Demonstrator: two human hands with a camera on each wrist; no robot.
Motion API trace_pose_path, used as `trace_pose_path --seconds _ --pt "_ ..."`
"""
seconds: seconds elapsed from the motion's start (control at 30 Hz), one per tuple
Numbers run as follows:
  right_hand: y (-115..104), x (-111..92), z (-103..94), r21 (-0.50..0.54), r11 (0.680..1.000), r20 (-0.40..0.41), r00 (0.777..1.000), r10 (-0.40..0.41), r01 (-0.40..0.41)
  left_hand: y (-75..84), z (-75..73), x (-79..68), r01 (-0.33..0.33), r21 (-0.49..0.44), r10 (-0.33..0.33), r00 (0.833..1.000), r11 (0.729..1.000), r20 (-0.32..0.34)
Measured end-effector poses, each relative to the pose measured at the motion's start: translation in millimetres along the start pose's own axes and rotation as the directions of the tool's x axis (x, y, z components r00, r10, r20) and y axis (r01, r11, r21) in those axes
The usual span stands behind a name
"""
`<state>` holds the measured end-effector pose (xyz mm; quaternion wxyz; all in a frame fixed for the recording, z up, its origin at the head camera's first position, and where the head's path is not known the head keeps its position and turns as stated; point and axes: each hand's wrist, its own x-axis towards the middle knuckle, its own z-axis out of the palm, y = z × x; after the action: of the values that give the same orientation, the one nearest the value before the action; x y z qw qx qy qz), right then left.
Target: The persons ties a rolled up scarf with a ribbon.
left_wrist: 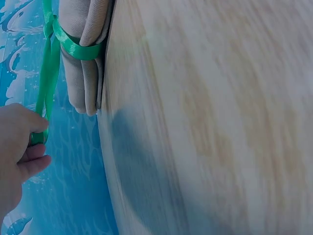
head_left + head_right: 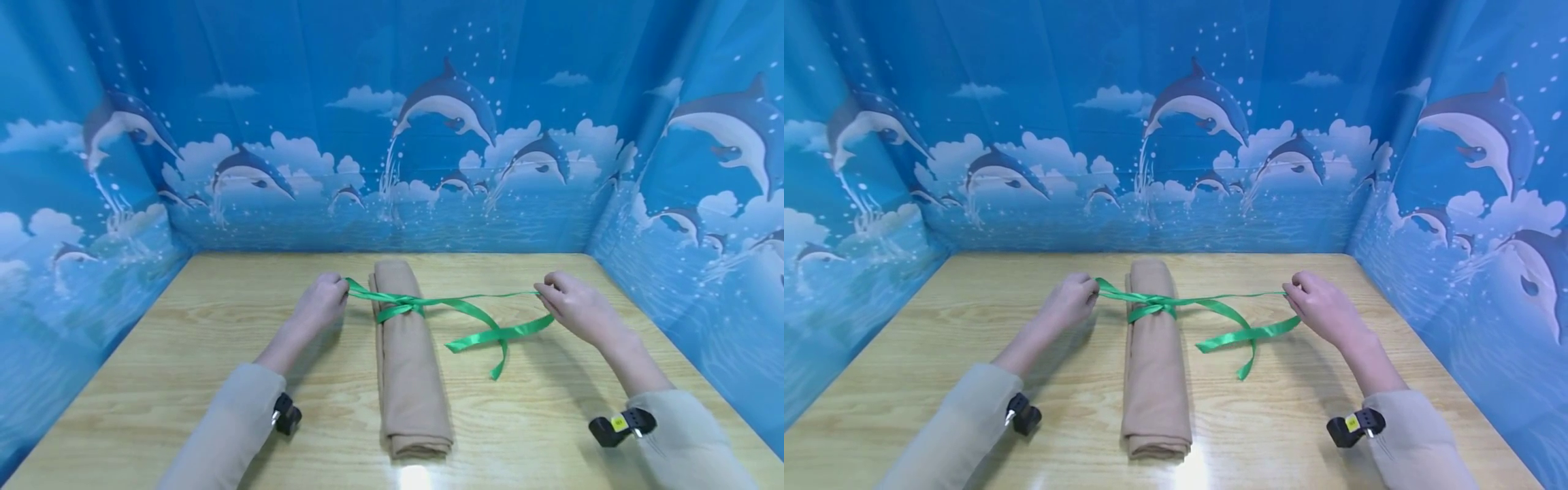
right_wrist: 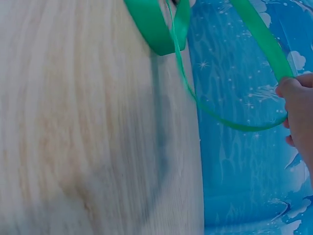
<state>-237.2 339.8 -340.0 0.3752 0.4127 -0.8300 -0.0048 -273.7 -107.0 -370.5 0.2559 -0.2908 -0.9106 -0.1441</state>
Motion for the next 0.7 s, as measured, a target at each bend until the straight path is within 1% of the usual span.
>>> trace_pose_path --seconds 0.07,0.17,0.27,0.37,0.47,0.53,0.7 --pt "0.5 -1.0 2.2 -0.027 1.000 0.010 1.000 -0.005 0.005 -1.1 1.3 -0.7 -0.056 0.045 0.057 0.998 0.997 -0.031" --pt "0.5 -1.5 4.9 -0.052 0.999 0.020 1.000 -0.012 0.013 -2.3 2.1 -1.9 -0.115 0.094 0.121 0.991 0.989 -0.058" --pt "-0.9 -1.0 7.1 -0.071 0.997 0.019 1.000 -0.025 0.026 -4.3 2.4 -2.6 -0.148 0.123 0.155 0.987 0.981 -0.051" --pt "-2.6 -0.2 9.4 -0.092 0.995 -0.003 1.000 -0.030 0.029 -6.9 2.5 -3.2 -0.173 0.148 0.181 0.983 0.974 -0.040" --pt "-3.6 1.3 12.4 -0.121 0.992 -0.046 0.999 -0.025 0.019 -8.9 1.6 -3.7 -0.184 0.164 0.191 0.981 0.969 -0.026" --pt "-3.9 2.3 14.2 -0.137 0.991 -0.072 0.997 -0.020 0.010 -9.4 -0.1 -4.1 -0.179 0.172 0.184 0.983 0.969 -0.012" --pt "-4.0 2.3 17.0 -0.143 0.990 -0.099 0.995 -0.029 0.014 -11.6 -3.6 -6.1 -0.125 0.206 0.121 0.992 0.971 0.032"
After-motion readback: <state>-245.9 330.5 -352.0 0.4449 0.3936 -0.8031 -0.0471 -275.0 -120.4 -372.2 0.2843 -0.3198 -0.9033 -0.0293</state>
